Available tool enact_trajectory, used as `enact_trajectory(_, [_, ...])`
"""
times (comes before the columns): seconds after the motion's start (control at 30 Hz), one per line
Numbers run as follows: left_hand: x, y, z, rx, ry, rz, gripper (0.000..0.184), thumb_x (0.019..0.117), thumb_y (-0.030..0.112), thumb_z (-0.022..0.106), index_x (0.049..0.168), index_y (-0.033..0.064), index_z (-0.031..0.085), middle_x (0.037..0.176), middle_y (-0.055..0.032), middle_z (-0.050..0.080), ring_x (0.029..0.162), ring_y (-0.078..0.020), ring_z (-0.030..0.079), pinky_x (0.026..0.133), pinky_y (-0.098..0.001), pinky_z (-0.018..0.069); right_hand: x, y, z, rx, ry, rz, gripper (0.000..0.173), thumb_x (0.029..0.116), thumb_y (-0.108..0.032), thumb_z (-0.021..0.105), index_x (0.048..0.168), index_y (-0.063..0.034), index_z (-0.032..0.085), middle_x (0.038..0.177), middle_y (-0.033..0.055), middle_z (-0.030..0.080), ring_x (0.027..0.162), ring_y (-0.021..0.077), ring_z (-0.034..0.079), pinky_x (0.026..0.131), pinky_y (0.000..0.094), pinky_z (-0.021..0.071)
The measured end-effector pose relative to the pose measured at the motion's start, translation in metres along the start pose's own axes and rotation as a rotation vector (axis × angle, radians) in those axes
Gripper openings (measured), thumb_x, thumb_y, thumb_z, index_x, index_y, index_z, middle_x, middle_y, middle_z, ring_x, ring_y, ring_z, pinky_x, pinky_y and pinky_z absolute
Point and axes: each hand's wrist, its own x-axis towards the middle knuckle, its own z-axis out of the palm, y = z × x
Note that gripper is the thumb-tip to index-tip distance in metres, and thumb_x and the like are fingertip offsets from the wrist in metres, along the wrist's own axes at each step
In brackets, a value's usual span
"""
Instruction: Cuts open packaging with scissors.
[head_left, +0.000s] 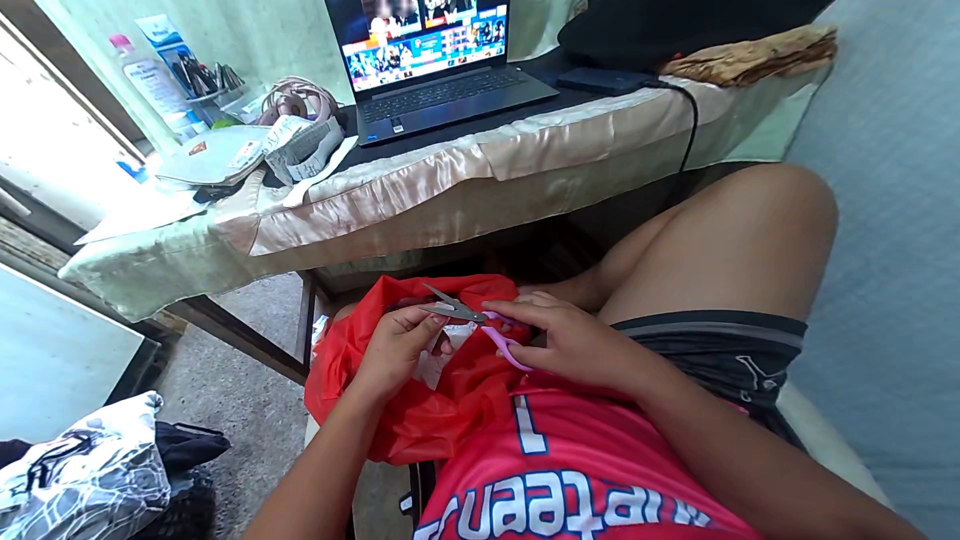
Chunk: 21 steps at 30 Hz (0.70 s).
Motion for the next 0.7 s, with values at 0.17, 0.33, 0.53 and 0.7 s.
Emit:
enact_trajectory(0.17, [-0.0001,-0.0006,-0.002,-0.012,-0.036,0.013,0.025,0.1071,0.012,0.052,0.113,-0.0022,0.072,0.104,-0.0128,0.074,0.073,-0.0124,0.068,0.069,-0.0271,0.0581,-0.0006,0.0005,-0.0001,-0.062,0.022,-0.031,0.054,0.0967,-0.039,0.065,0.148,-0.0262,0.056,0.117,-0.003,0.068,0.116,0.0141,0.058,0.102,0.0397,0.048])
enact_trajectory(0.33, [-0.0003,-0.0001,-0.003,-0.002,-0.037,0.005,0.026,0.1072,0.012,0.052,0.115,-0.0019,0.072,0.103,-0.0126,0.074,0.073,-0.0122,0.067,0.07,-0.0275,0.058,-0.0008,-0.0005,0.0001,-0.121,0.032,-0.031,0.054,0.0976,-0.04,0.063,0.149,-0.0283,0.054,0.12,-0.0011,0.067,0.118,0.0167,0.058,0.102,0.0426,0.0485])
enact_trajectory(0.53, [-0.0002,0.0012,-0.0014,0.003,-0.011,-0.007,0.025,0.1071,0.011,0.051,0.114,-0.001,0.072,0.105,-0.0117,0.074,0.074,-0.0121,0.068,0.069,-0.0276,0.0586,-0.0008,0.0024,0.0013,-0.148,0.028,-0.042,0.055,0.0979,-0.043,0.061,0.15,-0.0284,0.053,0.118,-0.0023,0.067,0.117,0.0167,0.059,0.101,0.0424,0.0488])
enact_trajectory(0.7, [-0.0005,0.0011,-0.0011,-0.006,-0.005,-0.007,0.025,0.1069,0.013,0.053,0.113,-0.0014,0.073,0.1,-0.0116,0.074,0.073,-0.0126,0.067,0.069,-0.0279,0.0581,-0.0011,0.0027,0.0016,-0.106,0.019,-0.073,0.055,0.0976,-0.043,0.062,0.149,-0.0262,0.054,0.115,-0.0025,0.069,0.116,0.0165,0.059,0.102,0.0432,0.0482])
